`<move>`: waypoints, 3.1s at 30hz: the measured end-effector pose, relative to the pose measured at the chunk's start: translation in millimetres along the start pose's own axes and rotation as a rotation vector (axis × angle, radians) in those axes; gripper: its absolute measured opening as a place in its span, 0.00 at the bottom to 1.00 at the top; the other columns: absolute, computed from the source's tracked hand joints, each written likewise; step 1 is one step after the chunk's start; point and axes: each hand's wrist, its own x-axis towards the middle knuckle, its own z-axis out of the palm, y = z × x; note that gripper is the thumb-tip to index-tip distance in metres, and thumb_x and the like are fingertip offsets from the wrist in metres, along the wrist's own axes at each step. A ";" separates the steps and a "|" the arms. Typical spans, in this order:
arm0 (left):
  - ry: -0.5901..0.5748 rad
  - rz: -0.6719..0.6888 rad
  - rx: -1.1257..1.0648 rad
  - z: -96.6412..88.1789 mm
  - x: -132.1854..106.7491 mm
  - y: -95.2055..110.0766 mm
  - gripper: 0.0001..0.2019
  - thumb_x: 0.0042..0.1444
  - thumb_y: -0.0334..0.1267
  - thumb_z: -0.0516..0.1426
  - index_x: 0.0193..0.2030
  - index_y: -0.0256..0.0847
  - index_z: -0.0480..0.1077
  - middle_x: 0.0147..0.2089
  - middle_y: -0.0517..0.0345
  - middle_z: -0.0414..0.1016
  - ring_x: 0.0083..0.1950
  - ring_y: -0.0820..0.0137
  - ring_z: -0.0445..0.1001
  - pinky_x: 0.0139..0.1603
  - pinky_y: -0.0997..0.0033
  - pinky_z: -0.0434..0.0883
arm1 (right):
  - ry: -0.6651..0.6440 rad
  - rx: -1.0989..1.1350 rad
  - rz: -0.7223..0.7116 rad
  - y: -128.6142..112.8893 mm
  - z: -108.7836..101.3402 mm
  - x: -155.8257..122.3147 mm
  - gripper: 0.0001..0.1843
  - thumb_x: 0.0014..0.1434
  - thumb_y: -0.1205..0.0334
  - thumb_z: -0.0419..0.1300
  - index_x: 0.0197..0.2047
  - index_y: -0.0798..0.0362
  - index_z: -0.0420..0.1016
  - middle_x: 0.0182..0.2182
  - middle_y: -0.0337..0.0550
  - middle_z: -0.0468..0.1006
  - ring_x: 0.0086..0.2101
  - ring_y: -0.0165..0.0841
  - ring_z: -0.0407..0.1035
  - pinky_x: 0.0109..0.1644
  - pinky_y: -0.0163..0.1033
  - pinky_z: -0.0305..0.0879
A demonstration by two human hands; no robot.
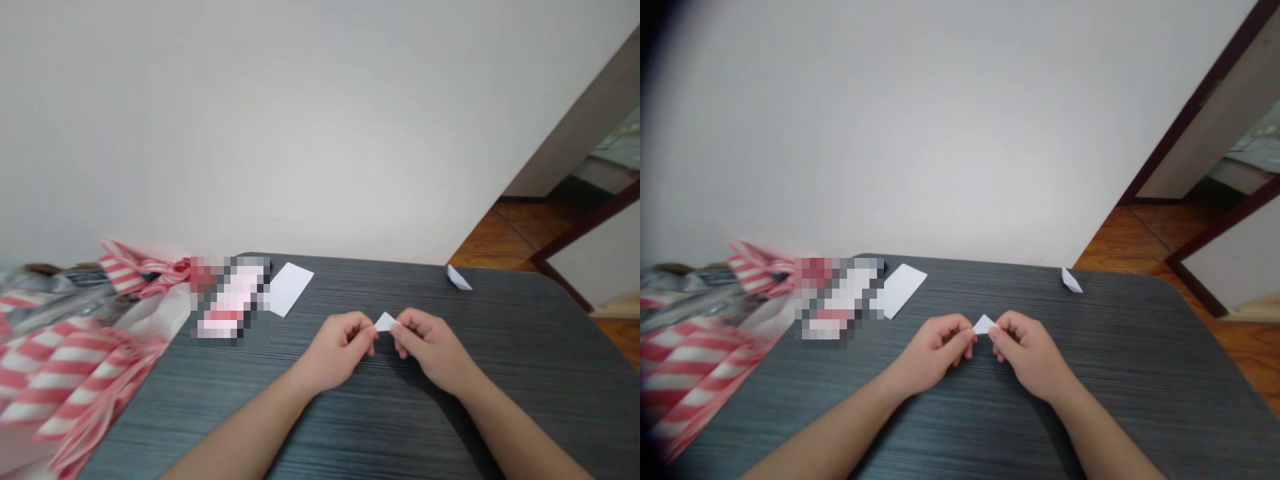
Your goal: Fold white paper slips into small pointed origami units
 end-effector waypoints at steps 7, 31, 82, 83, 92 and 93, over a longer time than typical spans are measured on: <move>-0.011 0.012 0.030 -0.2 0.1 -0.7 0.15 0.64 0.42 0.53 0.28 0.37 0.69 0.23 0.64 0.66 0.24 0.77 0.62 0.26 0.77 0.57 | -0.019 -0.003 -0.012 -2.1 0.2 -0.1 0.14 0.65 0.61 0.56 0.27 0.53 0.67 0.21 0.35 0.71 0.24 0.28 0.64 0.32 0.34 0.60; -0.045 0.051 0.119 -0.6 0.3 3.6 0.17 0.63 0.41 0.52 0.26 0.37 0.71 0.23 0.62 0.69 0.25 0.75 0.63 0.27 0.76 0.58 | -0.070 -0.066 0.008 -5.1 0.4 -0.3 0.12 0.63 0.62 0.57 0.27 0.53 0.70 0.21 0.36 0.72 0.24 0.28 0.65 0.30 0.33 0.61; -0.047 -0.034 0.062 -1.9 2.2 6.4 0.17 0.65 0.43 0.50 0.28 0.38 0.70 0.21 0.64 0.66 0.23 0.75 0.64 0.27 0.76 0.61 | -0.047 0.155 -0.028 -1.2 6.7 -1.9 0.04 0.61 0.62 0.61 0.37 0.52 0.74 0.26 0.36 0.73 0.24 0.27 0.65 0.27 0.32 0.60; -0.053 -0.033 0.056 -2.1 2.2 6.2 0.18 0.66 0.43 0.49 0.28 0.38 0.70 0.21 0.64 0.66 0.23 0.75 0.64 0.27 0.76 0.61 | -0.060 0.155 -0.036 -1.2 6.9 -1.9 0.03 0.61 0.62 0.61 0.37 0.52 0.74 0.27 0.37 0.74 0.25 0.27 0.64 0.27 0.32 0.60; -0.029 0.026 0.070 -0.9 3.0 6.6 0.12 0.65 0.42 0.52 0.38 0.38 0.73 0.27 0.62 0.71 0.25 0.75 0.66 0.28 0.77 0.61 | -0.094 0.181 -0.018 1.9 8.1 -1.3 0.05 0.63 0.61 0.60 0.38 0.53 0.72 0.28 0.38 0.74 0.25 0.27 0.63 0.27 0.33 0.60; -0.019 0.021 0.056 -0.4 3.0 6.1 0.11 0.64 0.42 0.53 0.41 0.38 0.73 0.27 0.62 0.71 0.25 0.75 0.66 0.27 0.77 0.61 | -0.095 0.184 -0.009 2.5 8.3 -1.2 0.04 0.63 0.61 0.60 0.38 0.53 0.72 0.27 0.38 0.74 0.24 0.27 0.63 0.27 0.33 0.60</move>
